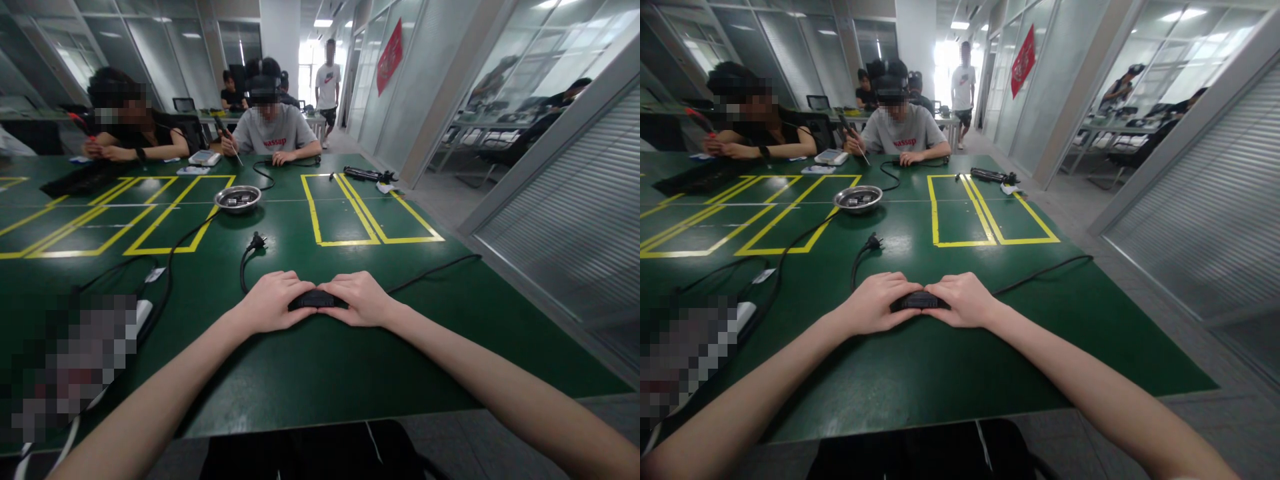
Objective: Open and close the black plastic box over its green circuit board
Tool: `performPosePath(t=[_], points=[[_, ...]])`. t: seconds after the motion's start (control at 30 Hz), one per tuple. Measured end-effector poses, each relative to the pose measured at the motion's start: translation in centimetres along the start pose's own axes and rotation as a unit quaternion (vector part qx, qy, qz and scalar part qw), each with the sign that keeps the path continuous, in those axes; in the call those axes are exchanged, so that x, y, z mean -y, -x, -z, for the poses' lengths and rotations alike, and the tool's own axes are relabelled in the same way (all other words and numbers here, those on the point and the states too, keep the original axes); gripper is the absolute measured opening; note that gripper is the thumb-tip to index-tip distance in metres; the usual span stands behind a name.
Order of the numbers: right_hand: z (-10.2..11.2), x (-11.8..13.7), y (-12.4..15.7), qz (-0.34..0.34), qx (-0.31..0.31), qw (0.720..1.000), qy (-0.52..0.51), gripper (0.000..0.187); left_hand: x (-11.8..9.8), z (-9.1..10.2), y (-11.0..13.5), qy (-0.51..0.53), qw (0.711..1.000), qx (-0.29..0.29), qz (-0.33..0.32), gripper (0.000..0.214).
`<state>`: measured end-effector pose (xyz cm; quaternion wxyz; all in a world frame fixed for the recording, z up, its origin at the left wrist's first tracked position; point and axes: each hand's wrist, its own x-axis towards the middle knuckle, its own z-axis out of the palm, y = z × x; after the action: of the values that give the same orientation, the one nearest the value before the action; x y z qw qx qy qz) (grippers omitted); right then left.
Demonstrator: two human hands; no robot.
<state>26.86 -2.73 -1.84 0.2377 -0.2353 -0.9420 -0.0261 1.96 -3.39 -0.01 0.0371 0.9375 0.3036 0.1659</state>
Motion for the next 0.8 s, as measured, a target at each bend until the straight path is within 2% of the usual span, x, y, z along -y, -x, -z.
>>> performPosePath(t=[0.1, 0.2, 0.33, 0.43, 0.53, 0.6, 0.67, 0.73, 0.8], points=[[0.3, -0.1, 0.2, 0.067, -0.037, 0.995, 0.066, 0.035, -0.1, 0.3, 0.0, 0.02, 0.999, 0.004, 0.033, 0.049], [0.7, -0.2, 0.2, 0.119, -0.09, 0.982, 0.116, 0.031, -0.4, 0.7, 0.0, 0.068, 0.995, 0.023, 0.076, 0.048], [1.1, -0.2, 0.2, 0.145, -0.124, 0.972, 0.134, 0.029, -1.0, 1.2, -0.2, 0.199, 0.966, 0.07, 0.15, 0.049], [1.0, -0.3, 0.2, 0.142, -0.12, 0.973, 0.133, 0.029, -1.1, 1.0, -0.3, 0.276, 0.945, 0.076, 0.157, 0.045], [0.7, -0.6, 0.1, 0.114, -0.083, 0.986, 0.089, 0.028, -0.5, 0.5, 0.0, 0.209, 0.967, 0.034, 0.144, 0.038], [0.6, -0.7, -0.1, 0.073, -0.037, 0.996, 0.029, 0.039, -0.1, 0.1, 0.1, 0.114, 0.988, 0.013, 0.105, 0.036], [0.4, -0.8, -0.2, 0.022, 0.009, 0.999, -0.033, 0.047, 0.2, -0.2, 0.2, 0.042, 0.997, 0.002, 0.057, 0.035], [0.3, -0.8, -0.2, -0.022, 0.029, 0.997, -0.067, 0.042, 0.3, -0.3, 0.2, 0.003, 1.0, -0.01, 0.025, 0.035], [0.2, -0.7, -0.1, -0.046, 0.025, 0.996, -0.068, 0.036, 0.3, -0.5, 0.1, -0.015, 0.999, -0.029, 0.017, 0.037]])
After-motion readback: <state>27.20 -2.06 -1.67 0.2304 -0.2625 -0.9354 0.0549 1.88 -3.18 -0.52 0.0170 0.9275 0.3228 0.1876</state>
